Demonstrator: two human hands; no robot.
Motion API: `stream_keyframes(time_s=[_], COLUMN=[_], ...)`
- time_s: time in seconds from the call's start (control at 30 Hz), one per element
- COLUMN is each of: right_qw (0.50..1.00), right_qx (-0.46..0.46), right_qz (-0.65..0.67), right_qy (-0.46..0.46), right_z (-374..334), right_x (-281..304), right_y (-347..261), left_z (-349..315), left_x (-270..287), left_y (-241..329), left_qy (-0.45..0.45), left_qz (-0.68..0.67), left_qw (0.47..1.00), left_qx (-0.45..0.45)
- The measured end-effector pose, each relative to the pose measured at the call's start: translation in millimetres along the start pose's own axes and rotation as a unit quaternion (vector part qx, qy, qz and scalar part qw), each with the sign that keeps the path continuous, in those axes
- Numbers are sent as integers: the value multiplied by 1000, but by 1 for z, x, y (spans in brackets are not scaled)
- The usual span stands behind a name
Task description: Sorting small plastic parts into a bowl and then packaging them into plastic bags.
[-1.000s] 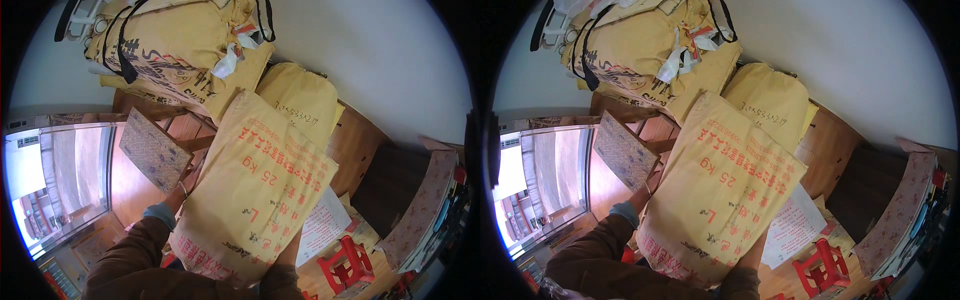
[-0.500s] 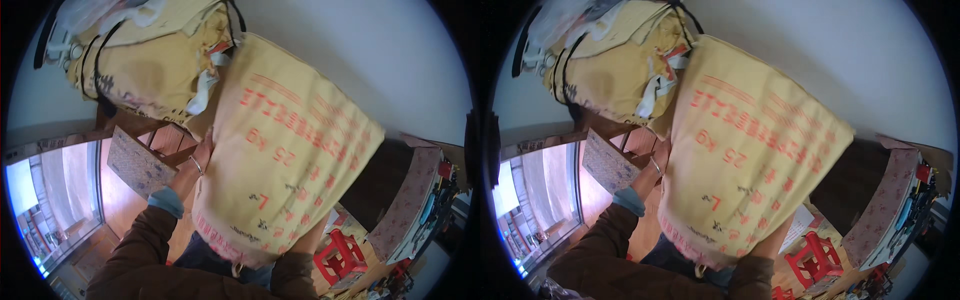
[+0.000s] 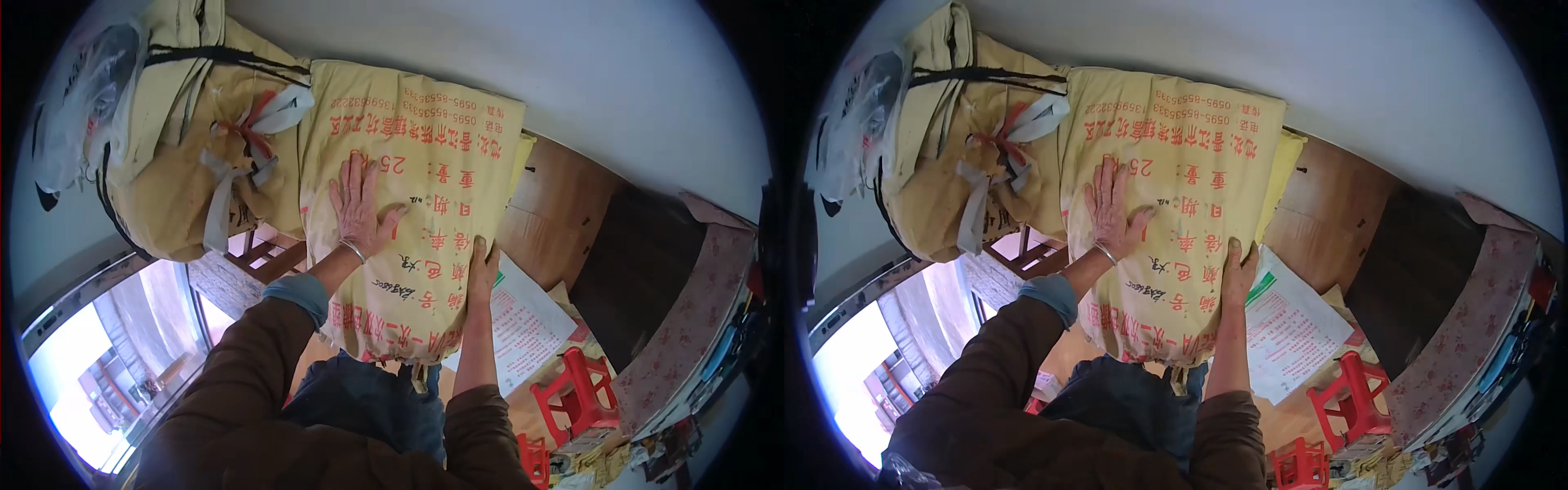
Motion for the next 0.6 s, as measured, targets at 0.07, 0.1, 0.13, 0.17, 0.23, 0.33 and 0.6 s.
stream_keyframes(time_s=[0.07, 0.1, 0.13, 0.17, 0.23, 0.33, 0.6], right_qw=[998, 997, 992, 970, 952, 920, 733], right_qx=[-59, -59, -59, -28, -81, -170, -208], right_qz=[3, 43, 82, 161, 221, 289, 595], right_qy=[-1, -38, -71, -179, -197, -204, -257], right_z=[5, 11, 18, 38, 62, 78, 11], right_x=[0, -5, -5, -10, -15, -36, -22], right_y=[10, 12, 18, 25, 46, 76, -1], left_z=[-1, -1, 0, 1, 0, -1, 41], left_x=[-3, -2, -2, 0, -1, 0, 17], left_y=[1, 0, 1, 2, 5, 9, -75], left_qy=[0, 4, 3, 7, 11, 7, 37], left_qz=[8, 13, 16, 10, 3, 5, -24], left_qw=[1000, 1000, 1000, 1000, 1000, 1000, 999], left_qx=[-5, -5, -7, -11, -19, -19, 3])
Point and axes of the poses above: each hand's wrist, its own z-axis towards the middle knuckle, its own x-axis out of the back of the hand, y = z × x, the point moved 5 cm from there along z, towards the middle knuckle, and after that the axes turned 1 degree about -y, right-handed, at the moved point
